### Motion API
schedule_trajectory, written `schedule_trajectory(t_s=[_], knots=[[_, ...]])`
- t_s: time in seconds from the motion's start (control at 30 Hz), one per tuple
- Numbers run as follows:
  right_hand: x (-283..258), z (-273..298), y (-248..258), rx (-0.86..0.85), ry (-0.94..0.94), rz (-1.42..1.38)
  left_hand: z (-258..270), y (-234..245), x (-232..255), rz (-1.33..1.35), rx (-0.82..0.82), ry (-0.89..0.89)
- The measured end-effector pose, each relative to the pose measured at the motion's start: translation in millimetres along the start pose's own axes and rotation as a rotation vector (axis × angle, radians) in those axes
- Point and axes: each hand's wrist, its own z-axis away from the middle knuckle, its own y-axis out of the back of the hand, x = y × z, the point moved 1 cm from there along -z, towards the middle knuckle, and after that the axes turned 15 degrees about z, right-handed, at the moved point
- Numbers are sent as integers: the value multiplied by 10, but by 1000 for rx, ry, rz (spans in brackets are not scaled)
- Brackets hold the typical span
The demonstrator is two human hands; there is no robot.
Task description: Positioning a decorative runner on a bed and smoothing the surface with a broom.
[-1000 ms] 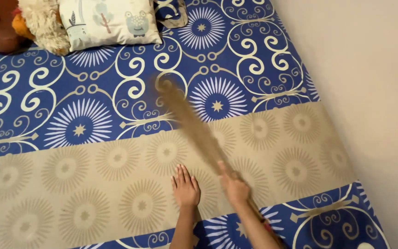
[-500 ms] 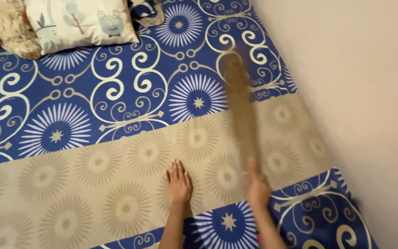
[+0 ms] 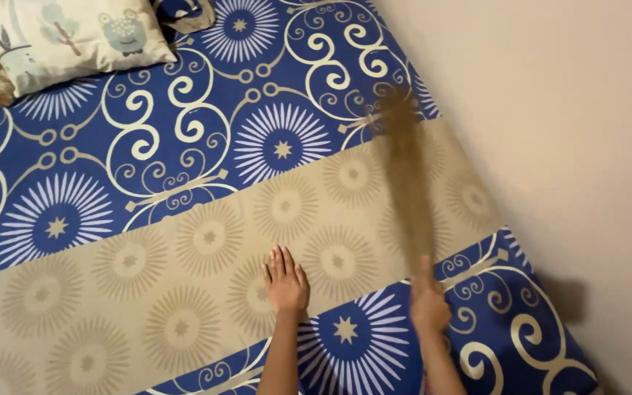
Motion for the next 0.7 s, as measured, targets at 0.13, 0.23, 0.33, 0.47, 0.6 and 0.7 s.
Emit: schedule_trajectory(t_s=[0.13, 0.23, 0.33, 0.47, 0.6, 0.7], knots=[[495, 54, 173, -1, -236, -48, 166, 6, 4, -40, -21, -48], [453, 159, 105, 58, -228, -101, 265, -29, 16, -64, -28, -79], [44, 456, 64, 131, -4, -139, 333, -46, 35, -83, -45, -74], [-745, 934, 47, 81, 387, -191, 400, -84, 50, -102, -8, -100], [-774, 1013, -45, 45, 467, -5, 475, -95, 19, -89, 107, -187], [-514, 993, 246, 228, 255, 67, 510, -115, -46, -101, -2, -169]])
